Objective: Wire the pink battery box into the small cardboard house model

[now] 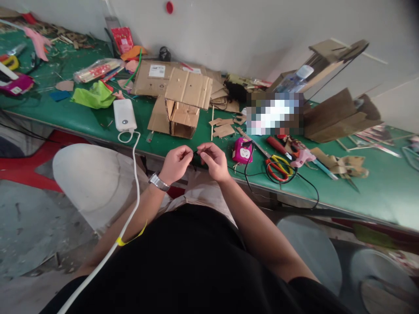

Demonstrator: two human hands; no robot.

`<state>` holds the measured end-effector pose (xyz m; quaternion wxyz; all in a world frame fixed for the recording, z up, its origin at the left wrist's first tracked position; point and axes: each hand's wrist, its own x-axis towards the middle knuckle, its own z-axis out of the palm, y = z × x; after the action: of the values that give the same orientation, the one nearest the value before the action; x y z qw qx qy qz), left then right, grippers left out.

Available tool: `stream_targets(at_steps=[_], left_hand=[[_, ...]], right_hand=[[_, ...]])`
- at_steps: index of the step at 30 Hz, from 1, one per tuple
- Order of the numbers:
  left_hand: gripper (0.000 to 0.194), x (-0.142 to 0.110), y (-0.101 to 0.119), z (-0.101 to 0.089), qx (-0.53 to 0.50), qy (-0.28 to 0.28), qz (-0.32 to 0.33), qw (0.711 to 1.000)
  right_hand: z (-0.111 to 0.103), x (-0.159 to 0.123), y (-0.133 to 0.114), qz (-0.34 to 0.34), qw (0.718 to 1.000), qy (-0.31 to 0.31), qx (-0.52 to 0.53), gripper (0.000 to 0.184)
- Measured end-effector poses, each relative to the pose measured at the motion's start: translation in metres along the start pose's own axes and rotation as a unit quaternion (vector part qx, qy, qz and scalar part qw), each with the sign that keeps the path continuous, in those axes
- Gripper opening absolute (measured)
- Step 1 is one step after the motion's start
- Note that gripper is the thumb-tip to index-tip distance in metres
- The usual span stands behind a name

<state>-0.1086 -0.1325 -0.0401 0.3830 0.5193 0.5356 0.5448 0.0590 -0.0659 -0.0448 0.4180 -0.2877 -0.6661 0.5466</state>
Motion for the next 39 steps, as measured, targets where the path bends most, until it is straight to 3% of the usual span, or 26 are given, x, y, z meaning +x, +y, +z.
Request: stream_targets(at_steps=[4, 8, 19, 28, 39], left_hand=[[0.02, 0.0001, 0.0001, -0.0002, 0.001, -0.004, 0.01, 1.0], [0.022, 0.0003, -0.0004, -0.0006, 0.003, -0.004, 0.01, 1.0], [0.021, 0.0012, -0.0014, -0.0001, -0.021, 0.003, -0.009, 1.0], [0.019, 0.0018, 0.0004, 0.0003, -0.041, 0.015, -0.028, 0.999], [0.024, 0.0008, 0.0011, -0.0001, -0.021, 0.024, -0.014, 0.999]], right_hand=[[-0.0007, -0.0006, -0.0042, -0.027, 0.997, -0.035, -0.057, 0.041], [-0.0001, -0.0008, -0.0054, -0.042, 0.994, -0.022, -0.097, 0.034], [0.002, -0.0015, -0.0001, -0.022, 0.997, 0.029, -0.07, 0.027], [0.005, 0.0011, 0.0014, 0.033, 0.996, 0.052, -0.071, 0.034], [0.0037, 0.001, 0.0034, 0.018, 0.995, 0.053, -0.087, 0.037]])
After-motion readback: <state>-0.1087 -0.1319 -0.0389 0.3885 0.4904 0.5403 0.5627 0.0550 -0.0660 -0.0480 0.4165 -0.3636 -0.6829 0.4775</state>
